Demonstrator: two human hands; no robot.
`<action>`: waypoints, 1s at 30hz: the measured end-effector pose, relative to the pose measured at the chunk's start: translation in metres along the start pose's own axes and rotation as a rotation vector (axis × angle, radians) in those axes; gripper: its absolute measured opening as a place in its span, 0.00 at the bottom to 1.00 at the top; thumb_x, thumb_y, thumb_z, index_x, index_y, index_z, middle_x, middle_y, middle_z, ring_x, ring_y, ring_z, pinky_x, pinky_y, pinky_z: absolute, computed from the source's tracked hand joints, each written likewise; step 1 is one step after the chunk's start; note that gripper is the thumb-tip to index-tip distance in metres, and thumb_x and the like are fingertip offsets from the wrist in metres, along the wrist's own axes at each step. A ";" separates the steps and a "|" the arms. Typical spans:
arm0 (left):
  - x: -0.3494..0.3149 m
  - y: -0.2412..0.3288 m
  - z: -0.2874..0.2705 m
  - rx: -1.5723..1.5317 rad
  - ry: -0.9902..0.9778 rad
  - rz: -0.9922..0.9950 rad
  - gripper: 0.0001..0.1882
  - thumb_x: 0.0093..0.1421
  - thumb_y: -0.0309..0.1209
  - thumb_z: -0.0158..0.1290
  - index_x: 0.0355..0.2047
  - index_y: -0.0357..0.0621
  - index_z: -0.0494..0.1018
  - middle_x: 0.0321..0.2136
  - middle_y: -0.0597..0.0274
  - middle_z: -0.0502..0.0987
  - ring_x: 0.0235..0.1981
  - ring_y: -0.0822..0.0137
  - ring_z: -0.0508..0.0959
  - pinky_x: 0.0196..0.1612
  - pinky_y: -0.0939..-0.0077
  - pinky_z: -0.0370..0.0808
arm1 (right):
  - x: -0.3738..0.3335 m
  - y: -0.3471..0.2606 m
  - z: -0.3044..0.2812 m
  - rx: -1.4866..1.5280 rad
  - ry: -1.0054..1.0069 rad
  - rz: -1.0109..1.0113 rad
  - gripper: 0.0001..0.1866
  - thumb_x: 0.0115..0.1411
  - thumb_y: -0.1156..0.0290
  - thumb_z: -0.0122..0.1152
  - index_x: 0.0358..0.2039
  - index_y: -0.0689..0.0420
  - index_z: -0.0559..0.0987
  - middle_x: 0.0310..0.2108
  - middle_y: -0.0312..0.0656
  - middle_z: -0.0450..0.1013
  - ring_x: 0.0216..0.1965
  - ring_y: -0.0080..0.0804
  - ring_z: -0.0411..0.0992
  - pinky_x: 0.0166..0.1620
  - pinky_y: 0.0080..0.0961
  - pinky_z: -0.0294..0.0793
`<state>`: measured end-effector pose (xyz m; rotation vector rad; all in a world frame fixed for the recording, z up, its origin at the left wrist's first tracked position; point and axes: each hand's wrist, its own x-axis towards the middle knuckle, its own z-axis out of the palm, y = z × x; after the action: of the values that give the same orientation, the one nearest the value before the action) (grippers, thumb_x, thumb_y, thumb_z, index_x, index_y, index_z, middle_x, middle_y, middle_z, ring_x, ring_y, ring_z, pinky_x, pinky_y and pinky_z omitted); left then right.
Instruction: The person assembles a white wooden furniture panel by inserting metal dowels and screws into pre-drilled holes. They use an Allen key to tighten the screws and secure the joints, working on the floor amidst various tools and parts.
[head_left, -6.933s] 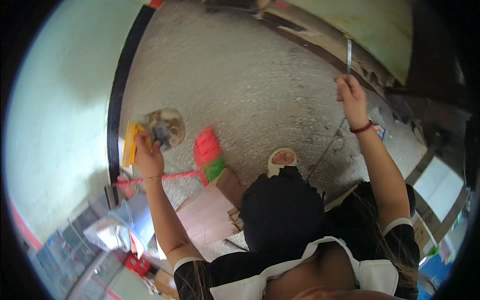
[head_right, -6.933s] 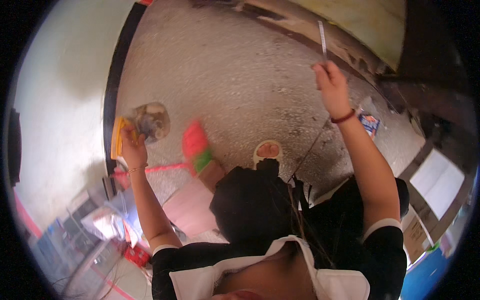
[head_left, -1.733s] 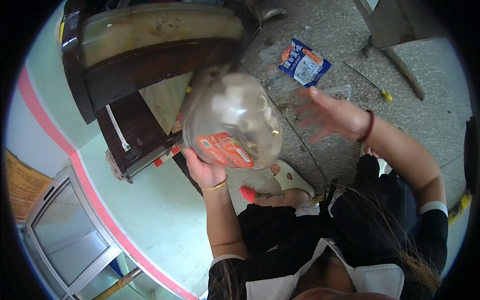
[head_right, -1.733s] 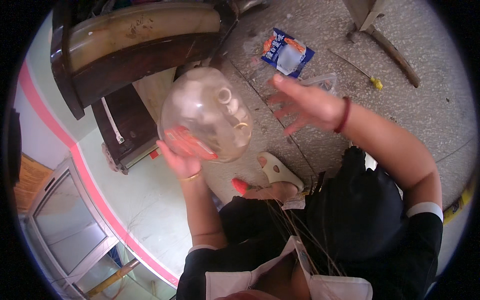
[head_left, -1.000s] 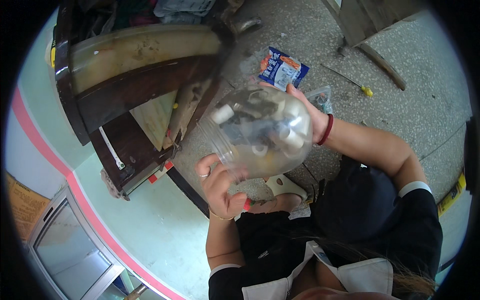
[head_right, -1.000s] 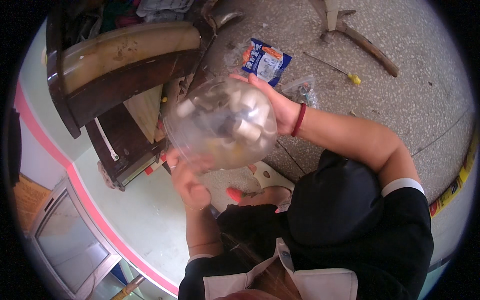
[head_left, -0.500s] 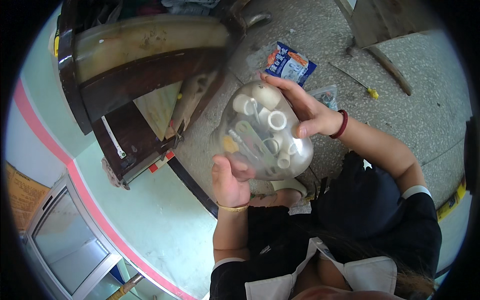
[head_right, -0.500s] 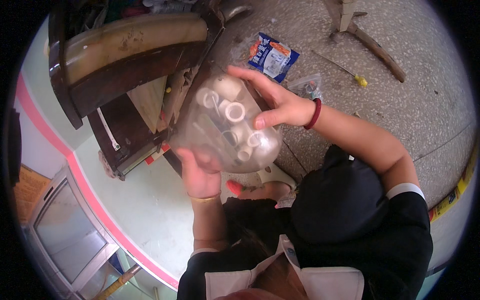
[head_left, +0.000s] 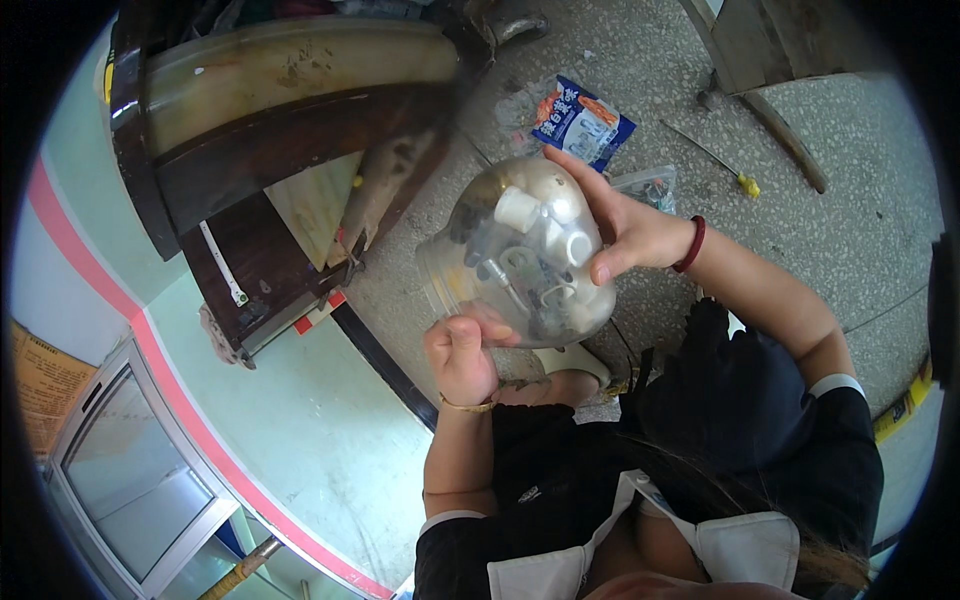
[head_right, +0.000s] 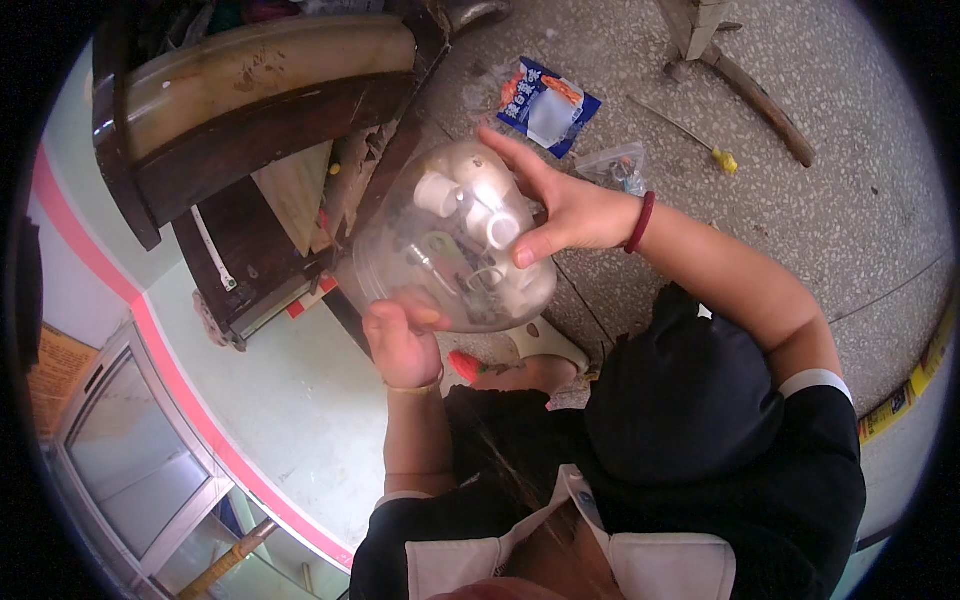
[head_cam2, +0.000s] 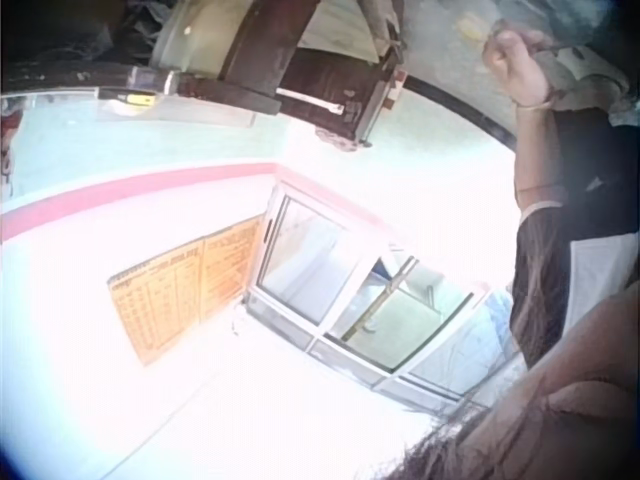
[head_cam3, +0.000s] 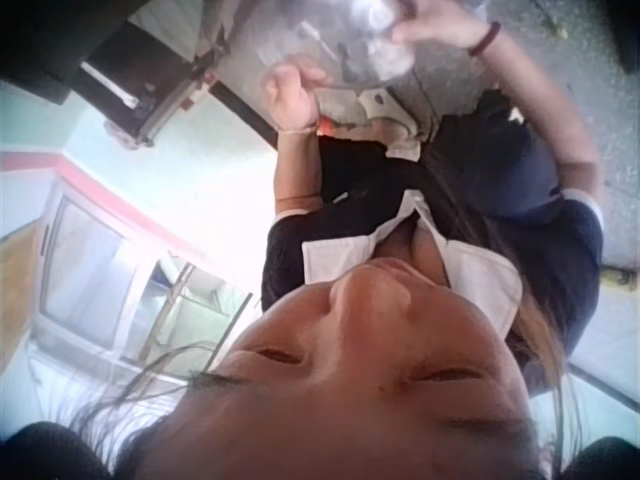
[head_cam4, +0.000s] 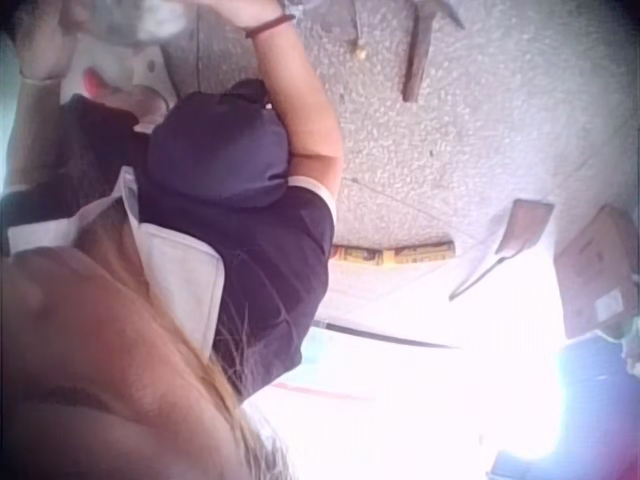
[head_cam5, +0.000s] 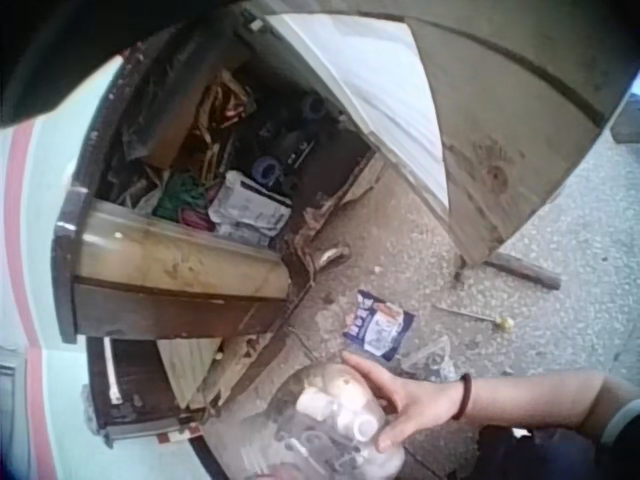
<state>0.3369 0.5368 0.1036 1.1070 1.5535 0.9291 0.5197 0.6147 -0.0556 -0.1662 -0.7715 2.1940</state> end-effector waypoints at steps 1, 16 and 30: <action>0.000 -0.002 -0.002 -0.012 -0.015 0.014 0.24 0.66 0.46 0.43 0.21 0.40 0.70 0.18 0.55 0.72 0.19 0.63 0.70 0.24 0.74 0.65 | -0.001 0.001 -0.001 -0.013 -0.004 0.025 0.70 0.40 0.55 0.77 0.67 0.55 0.31 0.67 0.51 0.42 0.67 0.41 0.42 0.66 0.37 0.45; 0.002 -0.010 -0.009 0.059 -0.037 0.045 0.29 0.59 0.53 0.52 0.20 0.35 0.73 0.19 0.56 0.74 0.20 0.67 0.75 0.23 0.77 0.70 | -0.005 0.001 0.005 0.102 0.031 0.102 0.71 0.37 0.52 0.78 0.67 0.59 0.33 0.67 0.47 0.42 0.67 0.39 0.41 0.67 0.35 0.41; 0.008 -0.022 -0.017 -0.112 -0.052 0.014 0.27 0.62 0.49 0.49 0.19 0.36 0.73 0.18 0.56 0.74 0.21 0.67 0.73 0.25 0.75 0.67 | -0.009 0.003 0.007 0.012 0.097 0.143 0.70 0.39 0.53 0.77 0.66 0.61 0.32 0.65 0.56 0.44 0.67 0.44 0.44 0.66 0.37 0.45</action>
<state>0.3148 0.5369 0.0854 1.0561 1.4353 0.9774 0.5210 0.6035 -0.0524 -0.3282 -0.7111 2.3055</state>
